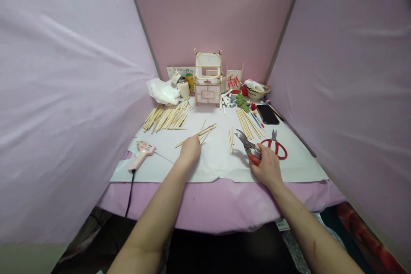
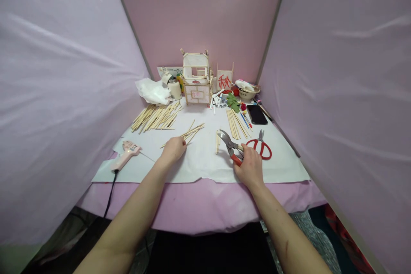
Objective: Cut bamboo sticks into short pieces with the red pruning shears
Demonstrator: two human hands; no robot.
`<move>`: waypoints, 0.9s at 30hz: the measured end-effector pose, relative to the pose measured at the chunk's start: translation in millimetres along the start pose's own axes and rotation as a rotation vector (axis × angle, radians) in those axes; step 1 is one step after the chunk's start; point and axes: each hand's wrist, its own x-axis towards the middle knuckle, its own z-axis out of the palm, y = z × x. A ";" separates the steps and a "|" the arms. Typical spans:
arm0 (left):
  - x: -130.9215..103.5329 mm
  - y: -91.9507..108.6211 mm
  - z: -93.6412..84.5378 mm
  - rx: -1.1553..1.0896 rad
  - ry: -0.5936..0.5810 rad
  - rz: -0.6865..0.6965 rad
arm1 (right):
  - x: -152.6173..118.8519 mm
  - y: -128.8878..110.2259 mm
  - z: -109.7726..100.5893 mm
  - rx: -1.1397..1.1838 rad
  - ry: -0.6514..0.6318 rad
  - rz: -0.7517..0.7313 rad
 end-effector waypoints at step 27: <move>-13.1 23.3 38.3 -1.274 -0.221 0.297 | -0.4 4.3 4.1 0.045 0.020 -0.010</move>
